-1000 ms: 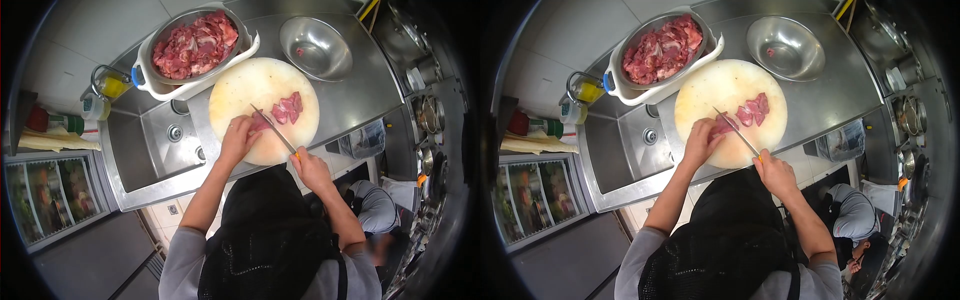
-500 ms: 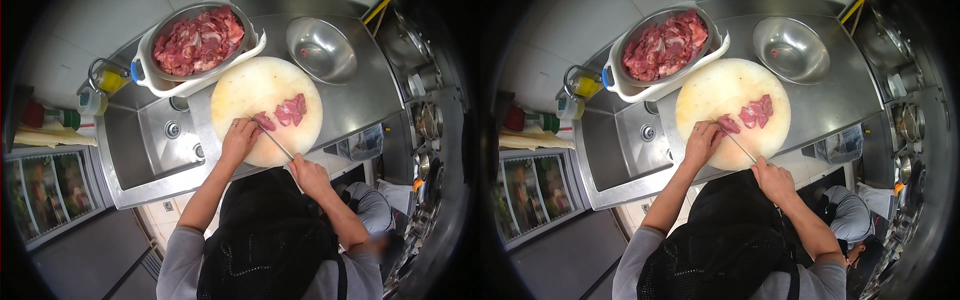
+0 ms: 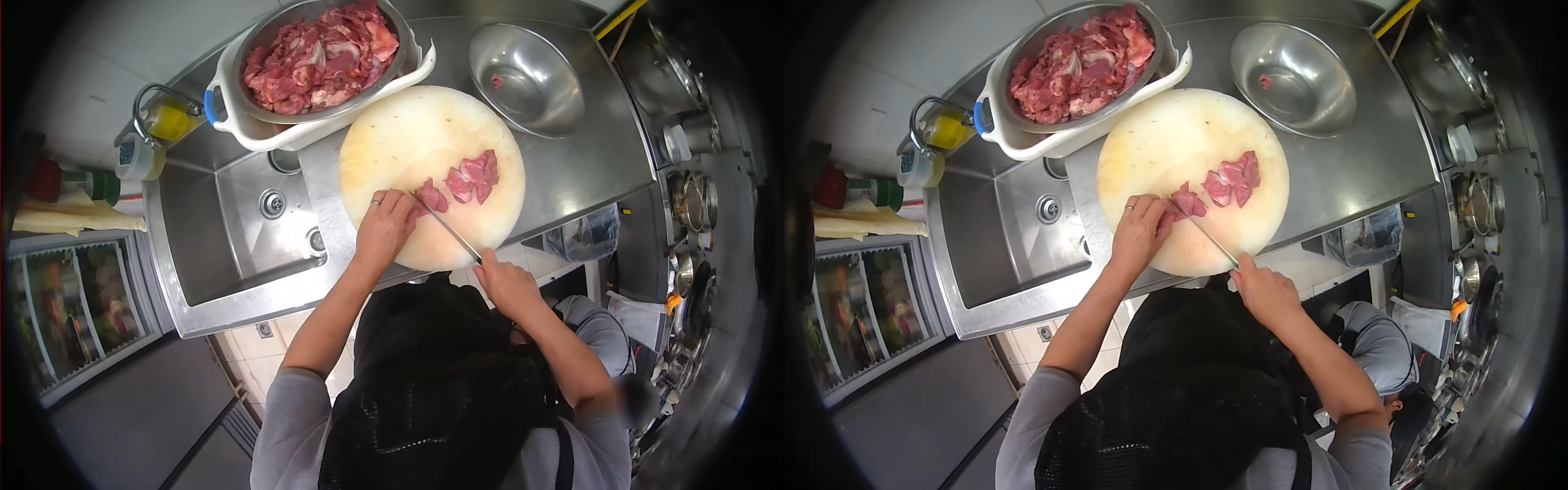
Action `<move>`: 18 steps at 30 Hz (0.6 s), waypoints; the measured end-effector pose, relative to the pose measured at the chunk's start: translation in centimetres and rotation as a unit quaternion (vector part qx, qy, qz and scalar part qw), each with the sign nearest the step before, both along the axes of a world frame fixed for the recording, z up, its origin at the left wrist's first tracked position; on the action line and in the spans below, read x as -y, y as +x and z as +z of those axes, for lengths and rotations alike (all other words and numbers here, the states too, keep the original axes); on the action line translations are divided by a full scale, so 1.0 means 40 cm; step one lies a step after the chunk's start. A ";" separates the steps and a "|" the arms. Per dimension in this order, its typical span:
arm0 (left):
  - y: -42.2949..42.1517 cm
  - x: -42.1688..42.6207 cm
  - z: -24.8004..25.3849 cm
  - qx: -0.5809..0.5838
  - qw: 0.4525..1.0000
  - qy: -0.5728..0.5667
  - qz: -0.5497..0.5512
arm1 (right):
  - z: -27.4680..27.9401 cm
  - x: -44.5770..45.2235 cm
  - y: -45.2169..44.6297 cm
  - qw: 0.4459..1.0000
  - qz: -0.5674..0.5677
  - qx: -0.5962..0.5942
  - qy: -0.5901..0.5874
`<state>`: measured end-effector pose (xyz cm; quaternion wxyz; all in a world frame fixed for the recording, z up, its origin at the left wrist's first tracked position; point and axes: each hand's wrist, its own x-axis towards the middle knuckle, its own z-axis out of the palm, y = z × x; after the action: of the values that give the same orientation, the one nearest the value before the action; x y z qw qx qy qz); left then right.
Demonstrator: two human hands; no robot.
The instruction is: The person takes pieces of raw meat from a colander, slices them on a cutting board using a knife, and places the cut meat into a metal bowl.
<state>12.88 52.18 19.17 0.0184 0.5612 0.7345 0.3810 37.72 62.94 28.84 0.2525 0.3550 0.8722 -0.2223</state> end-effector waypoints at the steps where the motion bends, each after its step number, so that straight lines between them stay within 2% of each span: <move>1: 0.002 0.006 0.004 0.000 1.000 -0.010 0.003 | 0.002 0.001 0.032 1.000 -0.002 0.002 0.001; 8: -0.025 0.049 -0.014 0.025 0.999 0.025 0.037 | 0.016 -0.010 0.125 1.000 -0.004 0.002 0.002; 9: -0.030 0.050 -0.014 0.159 0.983 0.051 0.077 | 0.016 -0.013 0.129 1.000 -0.003 -0.003 -0.001; 11: -0.041 0.043 -0.013 0.379 0.905 0.117 0.154 | 0.029 -0.016 0.138 1.000 -0.001 0.002 -0.005; 12: -0.047 0.031 0.003 0.377 0.906 0.119 0.153 | 0.036 -0.022 0.145 1.000 0.000 0.009 -0.009; 14: -0.050 -0.002 0.043 0.461 0.871 0.130 0.106 | 0.042 -0.049 0.173 1.000 0.014 -0.013 -0.001; 15: -0.043 -0.022 0.042 0.412 0.907 0.057 0.066 | 0.047 -0.066 0.190 0.999 0.028 -0.033 0.006; 16: -0.055 -0.052 0.027 0.066 0.996 0.055 -0.021 | 0.065 -0.081 0.205 0.999 0.026 -0.037 0.010; 18: 0.025 -0.079 0.034 0.007 0.998 -0.061 -0.029 | 0.113 -0.108 0.244 0.996 -0.030 -0.078 -0.044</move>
<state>13.88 55.34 20.51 0.0683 0.5778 0.7394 0.3388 47.48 67.25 33.37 0.1922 0.3509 0.8678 -0.2947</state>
